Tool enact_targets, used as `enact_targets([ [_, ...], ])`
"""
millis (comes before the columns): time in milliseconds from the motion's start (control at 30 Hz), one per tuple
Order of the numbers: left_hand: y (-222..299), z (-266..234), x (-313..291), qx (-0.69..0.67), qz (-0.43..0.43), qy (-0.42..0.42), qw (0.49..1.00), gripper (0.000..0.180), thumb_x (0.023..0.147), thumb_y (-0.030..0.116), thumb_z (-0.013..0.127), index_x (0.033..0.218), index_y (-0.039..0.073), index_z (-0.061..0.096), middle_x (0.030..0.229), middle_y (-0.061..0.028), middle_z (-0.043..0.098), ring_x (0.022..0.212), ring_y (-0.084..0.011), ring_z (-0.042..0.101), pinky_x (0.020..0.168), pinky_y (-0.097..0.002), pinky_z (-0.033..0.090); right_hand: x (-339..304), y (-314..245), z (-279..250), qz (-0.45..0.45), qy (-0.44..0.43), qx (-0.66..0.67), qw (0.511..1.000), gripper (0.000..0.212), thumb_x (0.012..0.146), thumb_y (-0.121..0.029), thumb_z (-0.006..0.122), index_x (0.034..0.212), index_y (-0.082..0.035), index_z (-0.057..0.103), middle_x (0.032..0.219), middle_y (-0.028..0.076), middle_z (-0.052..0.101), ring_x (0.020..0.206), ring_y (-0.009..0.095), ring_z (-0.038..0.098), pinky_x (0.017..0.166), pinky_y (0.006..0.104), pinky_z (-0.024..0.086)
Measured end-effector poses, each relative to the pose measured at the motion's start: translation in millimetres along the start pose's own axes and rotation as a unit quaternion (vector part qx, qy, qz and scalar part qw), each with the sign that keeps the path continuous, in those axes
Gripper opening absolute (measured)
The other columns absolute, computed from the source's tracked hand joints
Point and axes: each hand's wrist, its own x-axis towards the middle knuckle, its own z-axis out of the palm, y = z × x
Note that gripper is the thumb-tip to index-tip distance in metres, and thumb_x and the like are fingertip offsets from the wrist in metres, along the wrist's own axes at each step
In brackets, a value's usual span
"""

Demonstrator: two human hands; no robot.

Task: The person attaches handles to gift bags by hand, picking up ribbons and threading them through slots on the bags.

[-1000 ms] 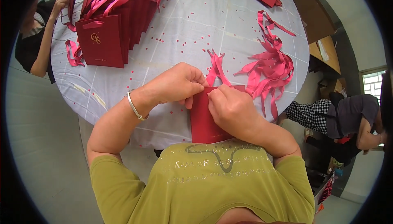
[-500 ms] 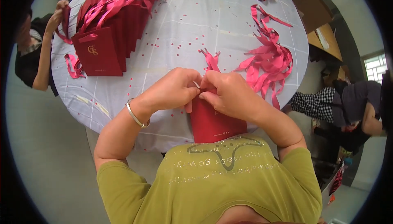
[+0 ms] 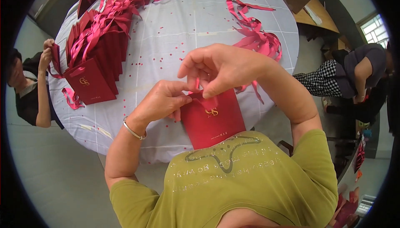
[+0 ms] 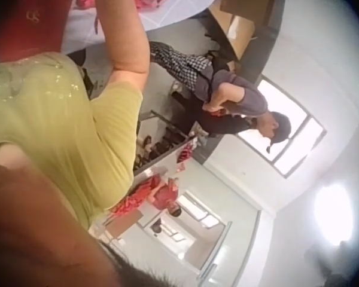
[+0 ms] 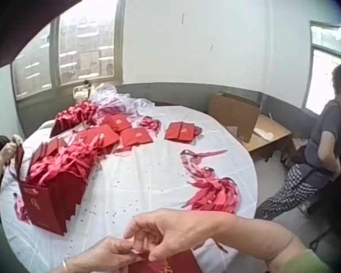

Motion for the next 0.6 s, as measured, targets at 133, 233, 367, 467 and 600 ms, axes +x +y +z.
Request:
enact_targets([
  [133,-5.5,-1.4,2.7,0.013,0.003,-0.011,1.0,0.018,0.094,0.007,0.058,0.103,0.009,0.074,0.066,0.0008,0.065,0.049,-0.0064,0.06,0.042,-0.0213,0.043,4.3,-7.7,3.7,-0.028,0.046,-0.032,0.998,0.042,0.077,0.003,0.069,0.117,0.004,0.057,0.095,0.008,0.065,0.083,0.012,0.063,0.072,0.0257,0.051],
  [233,-2.9,-2.6,1.9,0.027,0.0,-0.022,0.999,0.017,0.094,0.006,0.059,0.102,0.008,0.073,0.066,0.0012,0.064,0.05,-0.0064,0.061,0.042,-0.0208,0.042,2.5,-17.0,3.1,-0.005,0.076,-0.01,0.997,0.035,0.077,0.005,0.066,0.112,0.003,0.061,0.095,0.007,0.066,0.084,0.011,0.063,0.073,0.0263,0.052],
  [367,0.3,-2.7,-0.4,0.019,-0.008,-0.011,1.0,0.015,0.094,0.006,0.059,0.099,0.007,0.073,0.067,0.0013,0.064,0.05,-0.0065,0.061,0.042,-0.0204,0.042,-9.8,0.4,-7.9,-0.073,0.167,-0.166,0.969,0.028,0.076,0.001,0.062,0.103,0.0,0.068,0.096,0.006,0.069,0.085,0.013,0.064,0.074,0.0285,0.053],
  [467,-1.3,-5.9,1.2,-0.002,-0.011,-0.021,1.0,0.011,0.092,0.003,0.062,0.096,0.004,0.072,0.069,-0.0005,0.067,0.049,-0.0068,0.061,0.043,-0.0202,0.047,-32.4,7.2,-7.8,-0.018,0.173,-0.23,0.958,0.034,0.073,0.005,0.061,0.105,-0.004,0.068,0.094,0.004,0.067,0.082,0.011,0.061,0.072,0.0257,0.051],
  [600,-6.2,-8.3,3.1,-0.017,-0.007,-0.063,0.998,0.011,0.09,0.004,0.065,0.1,0.004,0.07,0.074,-0.0013,0.067,0.052,-0.0067,0.061,0.044,-0.0207,0.046,-38.7,29.4,-0.9,-0.025,0.176,-0.249,0.952,0.027,0.075,-0.004,0.071,0.102,-0.008,0.07,0.092,0.003,0.068,0.076,0.01,0.06,0.067,0.0246,0.048],
])
